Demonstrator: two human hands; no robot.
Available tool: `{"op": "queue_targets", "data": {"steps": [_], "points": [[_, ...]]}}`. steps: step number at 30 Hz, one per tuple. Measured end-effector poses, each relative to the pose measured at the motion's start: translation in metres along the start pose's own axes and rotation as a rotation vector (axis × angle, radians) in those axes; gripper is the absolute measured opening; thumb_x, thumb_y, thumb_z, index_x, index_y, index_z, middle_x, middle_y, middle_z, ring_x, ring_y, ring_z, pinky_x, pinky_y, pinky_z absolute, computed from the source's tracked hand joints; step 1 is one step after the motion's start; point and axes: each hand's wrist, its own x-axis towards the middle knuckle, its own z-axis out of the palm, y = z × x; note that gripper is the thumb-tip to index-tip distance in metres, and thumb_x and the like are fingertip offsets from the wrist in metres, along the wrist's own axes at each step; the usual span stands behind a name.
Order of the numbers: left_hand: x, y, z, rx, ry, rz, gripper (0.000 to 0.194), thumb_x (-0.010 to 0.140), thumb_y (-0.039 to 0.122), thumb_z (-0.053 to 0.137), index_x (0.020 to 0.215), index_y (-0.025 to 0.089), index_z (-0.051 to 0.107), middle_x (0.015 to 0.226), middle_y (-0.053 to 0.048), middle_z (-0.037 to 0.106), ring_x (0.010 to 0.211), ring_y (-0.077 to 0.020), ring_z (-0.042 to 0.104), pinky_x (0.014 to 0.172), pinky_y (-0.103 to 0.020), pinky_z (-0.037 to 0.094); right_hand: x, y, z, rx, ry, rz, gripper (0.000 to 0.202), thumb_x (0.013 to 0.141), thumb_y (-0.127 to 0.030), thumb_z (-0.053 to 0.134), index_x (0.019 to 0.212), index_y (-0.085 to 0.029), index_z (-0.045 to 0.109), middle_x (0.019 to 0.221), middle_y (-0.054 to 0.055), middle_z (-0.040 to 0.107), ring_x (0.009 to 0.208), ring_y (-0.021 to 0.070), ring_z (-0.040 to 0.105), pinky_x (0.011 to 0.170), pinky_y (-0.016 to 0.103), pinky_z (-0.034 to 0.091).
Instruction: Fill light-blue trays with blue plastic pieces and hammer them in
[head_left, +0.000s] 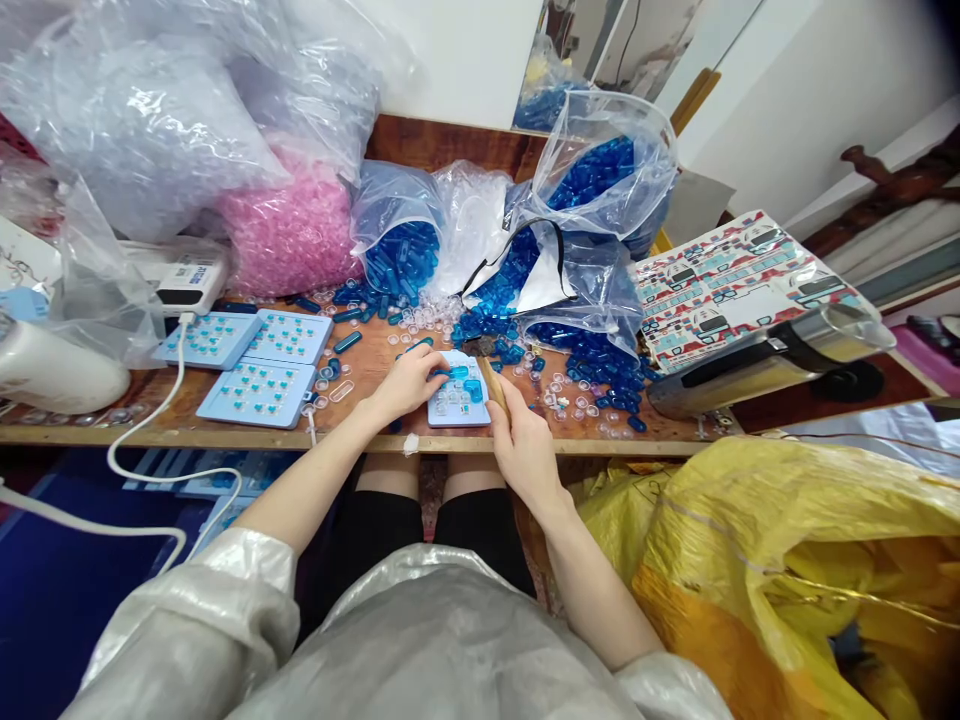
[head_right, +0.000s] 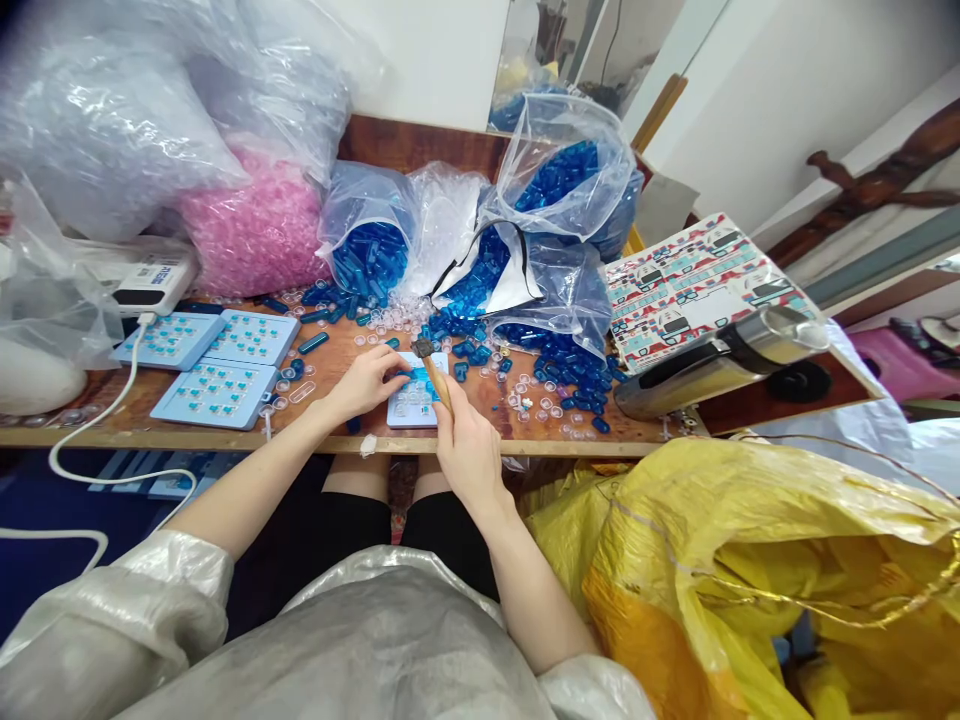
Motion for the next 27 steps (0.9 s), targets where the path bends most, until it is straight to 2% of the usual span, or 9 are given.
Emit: {"op": "queue_targets", "data": {"steps": [2,7,11,14,19,21,23,25,27], "points": [[0.000,0.000,0.000,-0.006,0.011,-0.025,0.007,0.077,0.018,0.054,0.083,0.016,0.058,0.080,-0.003,0.051,0.076,-0.0155,0.052,0.074,-0.029,0.044,-0.001,0.000,0.002,0.004,0.005,-0.002,0.043,0.092,-0.030,0.031,0.134,-0.024,0.038,0.119,0.007,0.060,0.098,0.0243,0.061,0.078,0.033,0.047],[0.003,0.002,0.001,0.040,-0.025,-0.026,0.005,0.076,0.015,0.054,0.078,0.016,0.058,0.079,-0.003,0.049,0.074,-0.0154,0.051,0.071,-0.029,0.043,0.000,0.006,0.010,-0.156,-0.109,0.100,0.041,0.090,-0.030,0.036,0.130,-0.024,0.044,0.093,0.008,0.070,0.077,0.0242,0.066,0.068,0.032,0.048],[0.003,-0.001,-0.003,0.031,0.010,-0.025,0.010,0.080,0.019,0.050,0.084,0.016,0.059,0.084,-0.004,0.052,0.078,-0.0159,0.053,0.076,-0.029,0.044,-0.003,0.006,0.008,-0.056,0.030,0.049,0.043,0.091,-0.030,0.033,0.133,-0.023,0.040,0.104,0.008,0.067,0.086,0.0226,0.065,0.073,0.031,0.048],[0.003,-0.010,-0.007,0.123,0.112,-0.138,0.015,0.082,0.019,0.046,0.092,0.016,0.058,0.094,-0.007,0.054,0.090,-0.0194,0.053,0.082,-0.032,0.044,-0.008,0.008,0.006,0.028,0.052,0.031,0.043,0.092,-0.030,0.032,0.134,-0.023,0.039,0.105,0.007,0.067,0.085,0.0214,0.065,0.074,0.031,0.048],[0.007,-0.025,-0.009,0.330,-0.009,-0.178,0.020,0.077,0.017,0.052,0.096,0.016,0.056,0.100,-0.011,0.055,0.099,-0.0256,0.051,0.084,-0.037,0.043,-0.014,0.016,0.008,0.074,0.027,0.052,0.042,0.091,-0.030,0.034,0.131,-0.024,0.043,0.108,0.005,0.066,0.085,0.0210,0.065,0.074,0.030,0.048],[0.009,-0.029,-0.010,0.285,-0.004,-0.179,0.022,0.077,0.014,0.050,0.098,0.015,0.055,0.098,-0.010,0.057,0.094,-0.0239,0.054,0.084,-0.037,0.043,-0.016,0.018,0.008,0.092,0.019,0.061,0.042,0.091,-0.030,0.035,0.131,-0.024,0.043,0.108,0.005,0.066,0.083,0.0207,0.065,0.073,0.030,0.048],[0.008,-0.029,-0.014,0.168,0.066,-0.222,0.023,0.077,0.012,0.048,0.099,0.015,0.054,0.093,-0.009,0.060,0.086,-0.0211,0.057,0.081,-0.035,0.044,-0.018,0.021,0.008,0.108,0.024,0.073,0.041,0.090,-0.030,0.036,0.130,-0.024,0.044,0.108,0.005,0.066,0.084,0.0207,0.065,0.073,0.030,0.048],[0.004,-0.023,-0.018,0.004,0.140,-0.278,0.021,0.077,0.015,0.048,0.098,0.015,0.054,0.086,-0.006,0.061,0.079,-0.0183,0.058,0.077,-0.032,0.046,-0.020,0.024,0.006,0.118,0.045,0.084,0.041,0.089,-0.031,0.037,0.128,-0.023,0.046,0.110,0.006,0.065,0.089,0.0215,0.064,0.077,0.031,0.047],[-0.005,-0.012,-0.019,-0.202,0.148,-0.306,0.020,0.077,0.021,0.051,0.095,0.016,0.054,0.082,-0.004,0.061,0.074,-0.0157,0.058,0.072,-0.029,0.047,-0.022,0.028,0.006,0.130,0.069,0.096,0.041,0.089,-0.031,0.037,0.127,-0.021,0.048,0.113,0.007,0.064,0.095,0.0225,0.062,0.080,0.032,0.047]]}}
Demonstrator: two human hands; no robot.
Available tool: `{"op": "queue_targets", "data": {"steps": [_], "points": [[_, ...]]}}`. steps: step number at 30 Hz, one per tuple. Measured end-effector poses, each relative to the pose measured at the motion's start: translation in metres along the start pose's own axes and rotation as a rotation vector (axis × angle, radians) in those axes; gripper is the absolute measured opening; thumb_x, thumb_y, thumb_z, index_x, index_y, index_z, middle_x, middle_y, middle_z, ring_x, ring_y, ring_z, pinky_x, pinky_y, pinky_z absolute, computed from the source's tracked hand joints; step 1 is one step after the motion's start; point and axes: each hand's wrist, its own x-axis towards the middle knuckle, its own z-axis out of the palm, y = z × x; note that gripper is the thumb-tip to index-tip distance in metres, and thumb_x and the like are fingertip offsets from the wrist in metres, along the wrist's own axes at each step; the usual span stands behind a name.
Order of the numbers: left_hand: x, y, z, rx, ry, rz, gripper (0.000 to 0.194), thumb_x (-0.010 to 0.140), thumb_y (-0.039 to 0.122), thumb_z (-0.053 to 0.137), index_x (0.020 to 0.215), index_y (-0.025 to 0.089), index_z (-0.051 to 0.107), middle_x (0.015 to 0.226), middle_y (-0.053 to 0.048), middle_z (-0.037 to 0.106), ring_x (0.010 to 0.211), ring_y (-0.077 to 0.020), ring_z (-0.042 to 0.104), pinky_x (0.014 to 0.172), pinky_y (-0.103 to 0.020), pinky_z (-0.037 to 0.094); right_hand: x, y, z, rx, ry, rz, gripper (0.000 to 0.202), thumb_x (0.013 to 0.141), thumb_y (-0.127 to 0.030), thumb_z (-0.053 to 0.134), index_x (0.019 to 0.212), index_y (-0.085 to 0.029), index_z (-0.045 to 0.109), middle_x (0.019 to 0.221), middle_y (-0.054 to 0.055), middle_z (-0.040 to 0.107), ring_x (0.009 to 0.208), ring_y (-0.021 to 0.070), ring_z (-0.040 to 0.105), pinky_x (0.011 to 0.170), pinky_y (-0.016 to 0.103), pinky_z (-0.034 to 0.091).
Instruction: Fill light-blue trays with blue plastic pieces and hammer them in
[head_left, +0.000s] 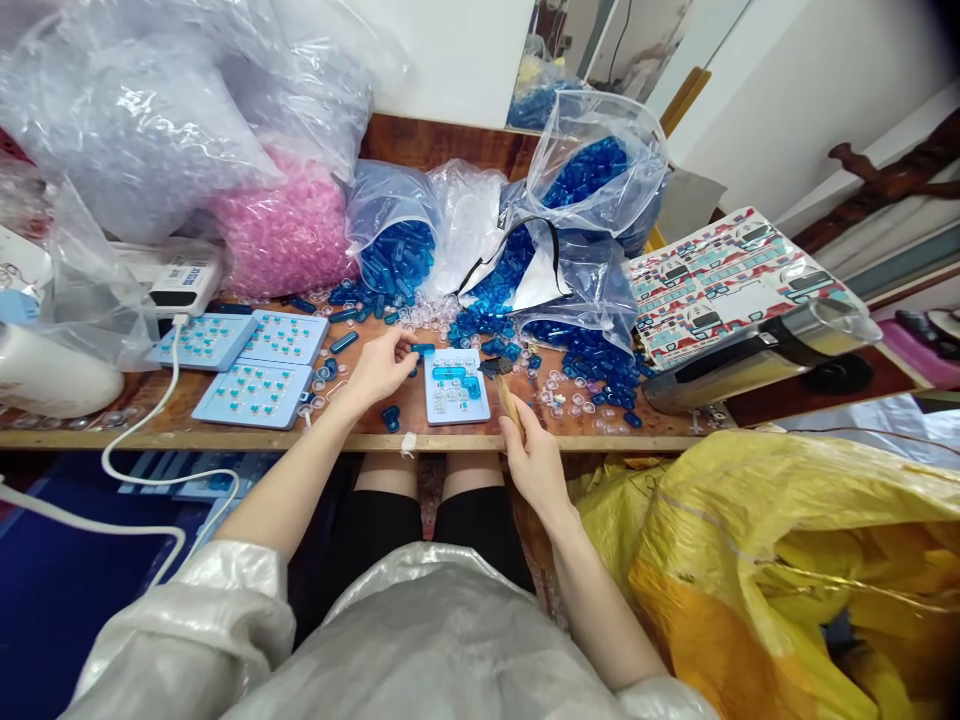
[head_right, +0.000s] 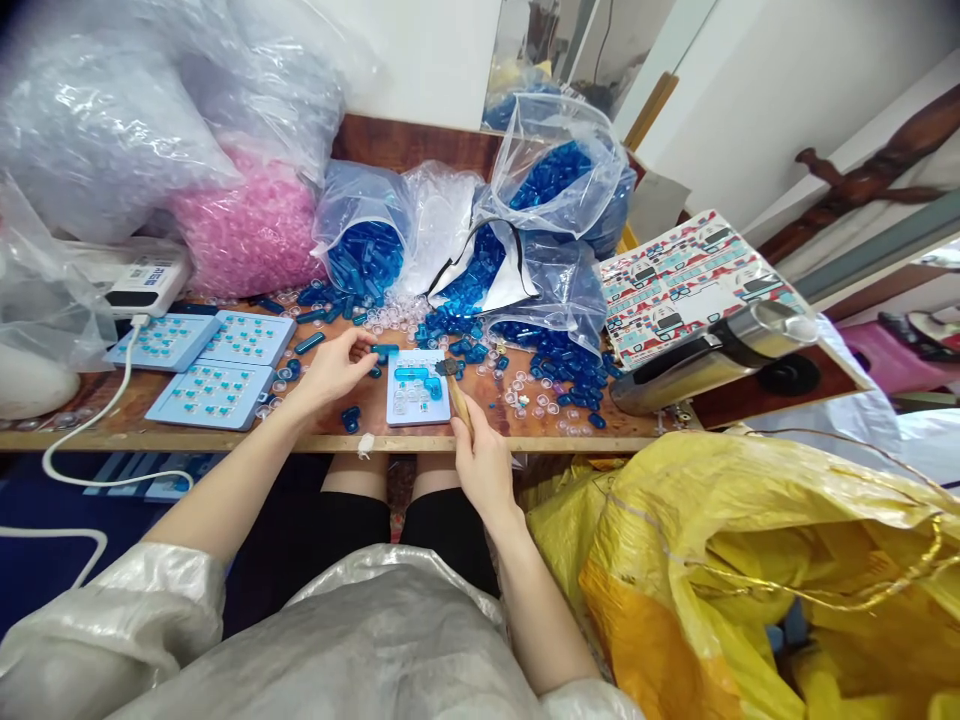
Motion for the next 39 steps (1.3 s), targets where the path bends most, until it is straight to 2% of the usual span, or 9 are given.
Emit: {"op": "queue_targets", "data": {"steps": [3,5,7,11,14,22,30,35,39], "points": [[-0.025,0.015,0.008,-0.253,-0.131,-0.016,0.021,0.076,0.027,0.053,0.093,0.016,0.053,0.082,-0.002,0.060,0.072,-0.0132,0.057,0.068,-0.025,0.048,-0.002,0.006,-0.001,0.024,0.003,0.053,0.042,0.089,-0.034,0.037,0.127,-0.020,0.048,0.107,0.009,0.065,0.090,0.0226,0.063,0.077,0.034,0.047],[-0.039,0.023,0.017,-0.270,-0.202,0.005,0.019,0.078,0.028,0.052,0.093,0.016,0.053,0.079,-0.002,0.059,0.070,-0.0128,0.057,0.066,-0.025,0.048,-0.004,0.009,-0.001,0.037,-0.009,0.097,0.043,0.089,-0.036,0.037,0.127,-0.019,0.047,0.097,0.008,0.067,0.082,0.0214,0.063,0.072,0.032,0.048],[-0.049,0.028,0.026,-0.153,-0.218,0.082,0.017,0.079,0.024,0.051,0.093,0.016,0.053,0.079,-0.002,0.058,0.071,-0.0138,0.056,0.068,-0.026,0.047,-0.006,0.011,0.000,0.049,-0.010,0.115,0.043,0.089,-0.036,0.037,0.127,-0.019,0.047,0.086,0.007,0.068,0.074,0.0201,0.063,0.068,0.031,0.047],[-0.051,0.029,0.034,0.170,-0.123,0.291,0.015,0.080,0.021,0.049,0.094,0.017,0.053,0.091,-0.006,0.057,0.088,-0.0195,0.053,0.079,-0.033,0.044,-0.010,0.010,-0.001,0.070,-0.015,0.110,0.043,0.089,-0.036,0.038,0.127,-0.019,0.047,0.069,0.002,0.064,0.064,0.0179,0.060,0.064,0.029,0.046],[-0.048,0.028,0.034,0.254,-0.083,0.347,0.013,0.082,0.023,0.050,0.092,0.017,0.053,0.091,-0.007,0.057,0.090,-0.0206,0.051,0.081,-0.035,0.043,-0.012,0.009,-0.002,0.066,-0.020,0.118,0.042,0.089,-0.035,0.037,0.127,-0.018,0.047,0.065,0.001,0.062,0.063,0.0175,0.060,0.063,0.028,0.045],[-0.049,0.029,0.047,0.338,-0.036,0.359,0.010,0.079,0.024,0.054,0.087,0.018,0.054,0.089,-0.006,0.057,0.092,-0.0224,0.048,0.084,-0.038,0.040,-0.013,0.007,-0.007,0.022,-0.042,0.116,0.044,0.089,-0.035,0.036,0.127,-0.016,0.047,0.067,0.003,0.064,0.062,0.0177,0.061,0.062,0.028,0.046],[-0.045,0.031,0.050,0.344,-0.042,0.370,0.007,0.078,0.022,0.055,0.083,0.017,0.055,0.085,-0.007,0.055,0.089,-0.0223,0.046,0.086,-0.038,0.040,-0.020,-0.012,-0.019,-0.102,0.004,-0.011,0.044,0.090,-0.033,0.034,0.131,-0.020,0.043,0.095,0.008,0.068,0.083,0.0217,0.065,0.074,0.031,0.048],[-0.046,0.033,0.053,0.354,-0.049,0.381,0.005,0.079,0.020,0.051,0.080,0.018,0.055,0.082,-0.007,0.053,0.087,-0.0223,0.046,0.084,-0.038,0.041,-0.017,-0.013,-0.016,-0.258,-0.146,0.031,0.040,0.089,-0.031,0.037,0.127,-0.025,0.048,0.094,0.008,0.069,0.076,0.0246,0.066,0.067,0.034,0.048],[-0.048,0.032,0.046,0.290,-0.041,0.359,0.009,0.082,0.022,0.048,0.085,0.018,0.056,0.086,-0.007,0.054,0.089,-0.0211,0.046,0.084,-0.036,0.041,-0.018,-0.014,-0.022,-0.160,-0.109,0.037,0.043,0.091,-0.032,0.033,0.132,-0.024,0.042,0.101,0.007,0.067,0.080,0.0226,0.065,0.071,0.033,0.047]]}}
